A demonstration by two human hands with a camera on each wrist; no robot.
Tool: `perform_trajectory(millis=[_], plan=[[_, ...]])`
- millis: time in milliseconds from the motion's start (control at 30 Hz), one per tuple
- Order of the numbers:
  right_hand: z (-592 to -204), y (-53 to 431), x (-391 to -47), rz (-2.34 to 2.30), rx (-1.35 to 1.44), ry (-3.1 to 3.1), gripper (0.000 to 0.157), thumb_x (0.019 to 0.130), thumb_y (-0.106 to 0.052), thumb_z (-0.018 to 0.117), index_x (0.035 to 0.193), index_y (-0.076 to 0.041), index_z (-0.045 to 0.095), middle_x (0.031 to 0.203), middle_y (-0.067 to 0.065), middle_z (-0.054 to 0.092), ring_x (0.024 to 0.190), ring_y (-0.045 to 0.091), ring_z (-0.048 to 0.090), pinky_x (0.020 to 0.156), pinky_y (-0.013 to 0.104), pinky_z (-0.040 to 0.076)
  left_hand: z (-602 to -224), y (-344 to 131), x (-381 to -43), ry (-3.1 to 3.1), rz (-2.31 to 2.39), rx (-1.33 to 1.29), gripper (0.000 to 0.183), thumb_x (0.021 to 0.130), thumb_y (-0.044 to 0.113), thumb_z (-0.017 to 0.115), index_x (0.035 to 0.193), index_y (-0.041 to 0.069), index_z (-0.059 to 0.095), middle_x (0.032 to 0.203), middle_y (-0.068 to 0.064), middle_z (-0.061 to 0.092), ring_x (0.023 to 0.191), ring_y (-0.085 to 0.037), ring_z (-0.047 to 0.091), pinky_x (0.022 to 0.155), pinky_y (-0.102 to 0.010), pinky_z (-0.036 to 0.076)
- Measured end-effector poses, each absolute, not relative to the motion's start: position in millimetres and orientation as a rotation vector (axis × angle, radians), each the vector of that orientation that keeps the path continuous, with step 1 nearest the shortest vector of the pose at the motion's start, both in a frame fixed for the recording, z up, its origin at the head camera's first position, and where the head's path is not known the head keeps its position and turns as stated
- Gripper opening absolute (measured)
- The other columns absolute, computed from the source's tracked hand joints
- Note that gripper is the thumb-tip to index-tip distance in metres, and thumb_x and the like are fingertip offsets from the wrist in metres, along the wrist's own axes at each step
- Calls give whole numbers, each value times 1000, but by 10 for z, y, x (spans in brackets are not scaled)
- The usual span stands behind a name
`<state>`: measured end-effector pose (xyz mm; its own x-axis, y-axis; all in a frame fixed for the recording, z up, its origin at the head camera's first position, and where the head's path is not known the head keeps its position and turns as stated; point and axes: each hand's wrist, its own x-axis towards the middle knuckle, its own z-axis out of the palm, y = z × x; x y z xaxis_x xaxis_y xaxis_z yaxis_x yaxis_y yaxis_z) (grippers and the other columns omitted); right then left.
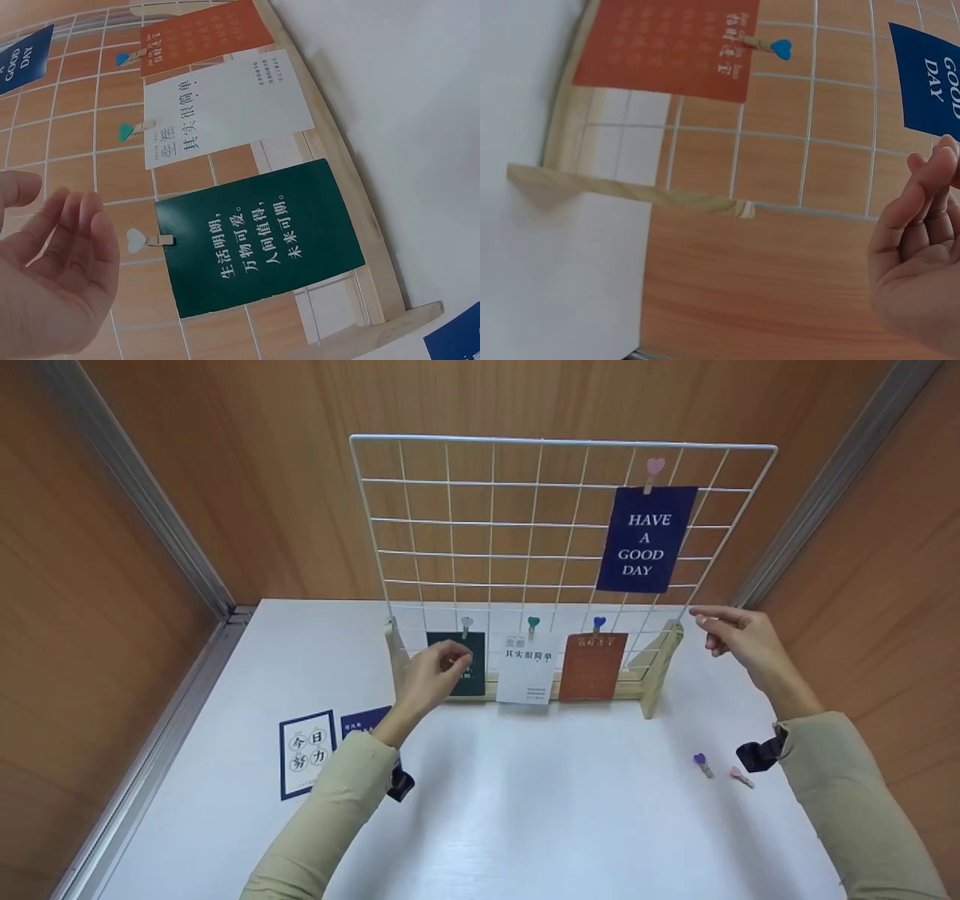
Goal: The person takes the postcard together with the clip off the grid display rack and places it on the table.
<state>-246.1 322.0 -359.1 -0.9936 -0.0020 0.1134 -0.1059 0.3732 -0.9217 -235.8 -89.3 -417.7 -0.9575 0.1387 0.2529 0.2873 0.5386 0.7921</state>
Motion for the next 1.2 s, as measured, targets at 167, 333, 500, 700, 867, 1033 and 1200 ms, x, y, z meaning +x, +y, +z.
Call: perform_trajectory(millis=[167,333,500,700,867,1033,1200], plan=[[-3543,3165,-2489,1747,129,-2487,26,86,-18,57,107,-2,62,62,1,54,53,8,48,51,18,45,-4131,-790,-2373,-2610,-1415,-433,18,88,18,54,98,6,61,92,-3,57,83,-14,53,73,-26,45],[-3476,3106,-2499,1872,186,-2379,17,85,-13,59,99,-7,66,62,1,55,51,7,49,49,16,45,-4086,-665,-2417,-2602,-1437,-497,20,89,17,53,101,3,60,96,-4,56,87,-14,54,75,-24,44],[-3394,3043,-2527,1906,186,-2324,14,83,-14,61,95,-12,68,64,1,55,51,8,49,49,17,45,-4023,-529,-2466,-2605,-1441,-534,21,89,18,52,102,3,59,93,-3,57,82,-14,53,70,-24,44],[-3267,2941,-2569,1899,204,-2292,19,84,-13,60,101,-5,66,66,2,56,52,10,49,49,17,44,-3950,-363,-2503,-2593,-1452,-571,23,89,20,52,106,5,58,97,-3,56,87,-14,52,71,-24,43],[-3144,2842,-2614,1911,243,-2250,25,84,-12,61,105,1,62,66,2,57,52,10,48,49,17,44,-3880,-228,-2536,-2524,-1495,-624,24,89,17,53,109,3,55,101,-5,55,92,-16,52,75,-24,42],[-3029,2762,-2648,1930,246,-2197,24,83,-11,61,103,1,63,64,5,55,51,11,48,48,18,44,-3797,-83,-2575,-2486,-1537,-633,24,88,16,53,110,5,54,103,-5,54,93,-15,50,76,-23,41],[-2947,2707,-2681,1927,276,-2153,21,83,-10,61,101,0,64,62,5,54,50,11,48,47,19,43,-3724,56,-2617,-2451,-1577,-630,24,88,15,54,110,4,54,103,-4,54,91,-13,50,77,-22,42]])
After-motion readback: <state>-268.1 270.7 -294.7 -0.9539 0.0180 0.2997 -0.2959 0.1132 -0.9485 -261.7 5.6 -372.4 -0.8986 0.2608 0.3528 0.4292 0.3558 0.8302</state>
